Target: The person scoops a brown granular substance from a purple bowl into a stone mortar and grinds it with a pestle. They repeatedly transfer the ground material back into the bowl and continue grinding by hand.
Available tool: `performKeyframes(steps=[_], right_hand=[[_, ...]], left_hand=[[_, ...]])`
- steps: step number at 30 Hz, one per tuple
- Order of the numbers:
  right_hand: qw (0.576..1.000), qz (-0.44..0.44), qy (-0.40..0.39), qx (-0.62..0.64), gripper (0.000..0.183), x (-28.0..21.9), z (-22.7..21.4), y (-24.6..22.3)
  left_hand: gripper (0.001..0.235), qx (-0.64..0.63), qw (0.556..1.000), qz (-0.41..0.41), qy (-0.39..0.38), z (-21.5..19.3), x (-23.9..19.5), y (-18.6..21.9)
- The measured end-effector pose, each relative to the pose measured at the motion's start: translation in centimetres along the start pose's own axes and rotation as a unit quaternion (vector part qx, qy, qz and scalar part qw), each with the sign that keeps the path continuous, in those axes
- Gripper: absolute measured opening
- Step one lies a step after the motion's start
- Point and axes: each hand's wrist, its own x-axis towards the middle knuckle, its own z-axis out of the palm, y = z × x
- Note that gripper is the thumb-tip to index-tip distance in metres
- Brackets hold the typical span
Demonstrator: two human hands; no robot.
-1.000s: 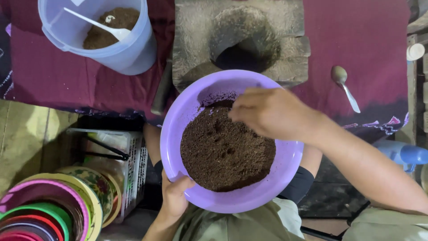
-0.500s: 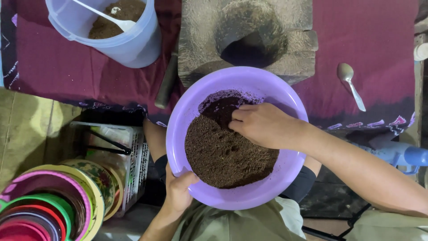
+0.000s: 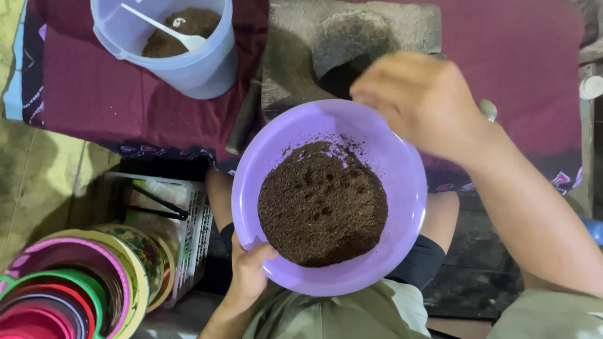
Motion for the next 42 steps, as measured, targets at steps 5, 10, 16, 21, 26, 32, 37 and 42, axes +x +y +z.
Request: performKeyframes(steps=[5, 10, 16, 21, 26, 32, 37, 42], right_hand=[[0.989, 0.052, -0.007, -0.139, 0.011, -1.8, 3.2, 5.7], [0.982, 0.077, -0.009, -0.175, 0.017, -2.4, 3.2, 6.8], [0.999, 0.028, 0.044, 0.007, 0.025, -3.0, 2.2, 1.0], [0.999, -0.021, -0.012, -0.025, 0.004, -5.3, 2.2, -4.4], [0.995, 0.094, -0.003, -0.030, 0.013, -9.8, 2.5, -6.7], [0.947, 0.281, 0.156, 0.012, 0.022, -16.9, 6.6, -10.9], [0.797, 0.523, 0.283, 0.107, 0.080, -18.4, 8.0, -15.7], [0.518, 0.613, 0.383, 0.457, 0.074, -21.3, 8.4, -16.7]], left_hand=[[0.025, 0.028, 1.000, -0.004, 0.011, -0.3, 0.2, -0.5], [0.024, 0.034, 0.999, -0.019, 0.037, -0.5, 0.3, -0.7], [0.026, 0.008, 1.000, -0.002, 0.017, -0.5, 0.0, -1.0], [0.033, -0.057, 0.998, 0.015, -0.039, 0.2, 0.2, 0.2], [0.031, -0.121, 0.990, -0.010, -0.066, 0.9, 0.5, 0.6], [0.029, -0.101, 0.993, -0.034, -0.057, 1.4, 1.0, -0.3], [0.037, -0.035, 0.995, -0.048, -0.081, 2.1, 2.0, -1.6], [0.017, -0.009, 0.996, 0.044, -0.079, 3.5, 2.7, -5.2]])
